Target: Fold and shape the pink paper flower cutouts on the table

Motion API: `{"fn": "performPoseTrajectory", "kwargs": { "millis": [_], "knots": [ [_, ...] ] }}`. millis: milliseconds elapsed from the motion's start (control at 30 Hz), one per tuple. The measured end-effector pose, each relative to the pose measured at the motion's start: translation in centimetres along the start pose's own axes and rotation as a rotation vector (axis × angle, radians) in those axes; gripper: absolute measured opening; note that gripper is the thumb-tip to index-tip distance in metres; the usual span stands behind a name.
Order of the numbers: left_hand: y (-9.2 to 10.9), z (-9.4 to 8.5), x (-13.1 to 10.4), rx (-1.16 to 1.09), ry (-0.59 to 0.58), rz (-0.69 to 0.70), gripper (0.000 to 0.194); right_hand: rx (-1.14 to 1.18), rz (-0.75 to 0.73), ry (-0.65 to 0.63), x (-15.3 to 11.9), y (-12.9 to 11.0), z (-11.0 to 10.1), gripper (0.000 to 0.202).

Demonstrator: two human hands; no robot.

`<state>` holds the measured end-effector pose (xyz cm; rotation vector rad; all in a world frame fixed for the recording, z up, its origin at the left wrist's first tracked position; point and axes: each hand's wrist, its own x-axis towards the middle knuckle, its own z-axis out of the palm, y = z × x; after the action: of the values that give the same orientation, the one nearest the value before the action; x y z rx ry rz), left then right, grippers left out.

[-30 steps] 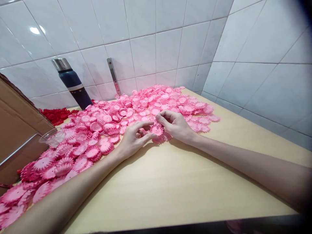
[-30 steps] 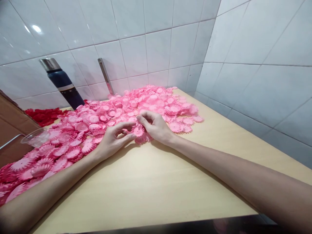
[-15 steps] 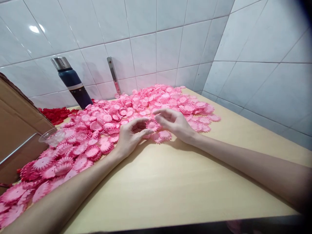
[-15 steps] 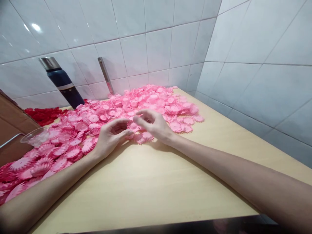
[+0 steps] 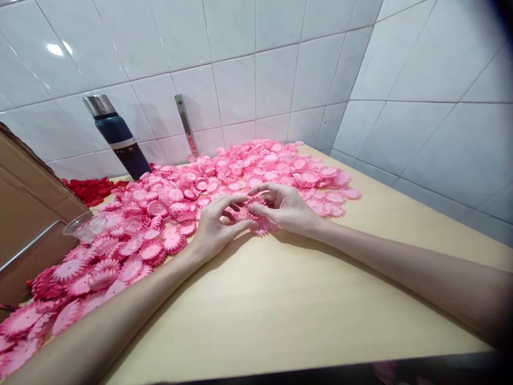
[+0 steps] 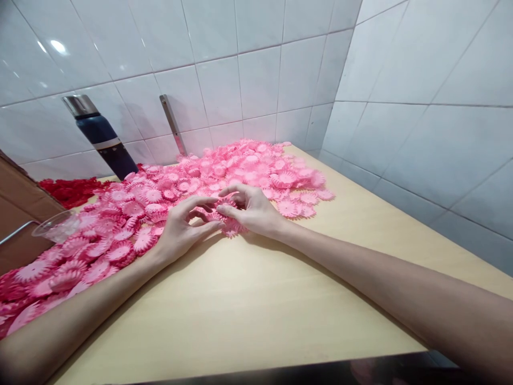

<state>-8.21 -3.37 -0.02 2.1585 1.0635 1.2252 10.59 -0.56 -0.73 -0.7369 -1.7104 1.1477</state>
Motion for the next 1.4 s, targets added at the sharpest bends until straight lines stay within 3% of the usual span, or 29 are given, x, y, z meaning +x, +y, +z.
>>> {"fn": "performPoseTrajectory", "kwargs": {
  "millis": [500, 767, 1000, 1200, 1400],
  "knots": [
    [-0.12, 0.20, -0.14, 0.019, -0.034, -0.084, 0.039, 0.068, 0.005, -0.084, -0.12, 0.17, 0.17, 0.031],
    [-0.06, 0.23, 0.03, 0.034, -0.070, -0.039, 0.040, -0.016, -0.037, -0.012, -0.13, -0.09, 0.20, 0.023],
    [-0.25, 0.17, -0.13, 0.070, -0.113, 0.010, 0.049, -0.106, -0.079, -0.044, -0.13, -0.05, 0.38, 0.024],
    [-0.14, 0.20, -0.15, 0.188, -0.033, 0.064, 0.036, -0.142, -0.100, -0.004, -0.10, 0.29, 0.18, 0.023],
    [0.20, 0.28, -0.10, 0.235, 0.033, 0.136, 0.031, -0.335, -0.228, 0.074, 0.15, 0.30, 0.15, 0.020]
  ]
}}
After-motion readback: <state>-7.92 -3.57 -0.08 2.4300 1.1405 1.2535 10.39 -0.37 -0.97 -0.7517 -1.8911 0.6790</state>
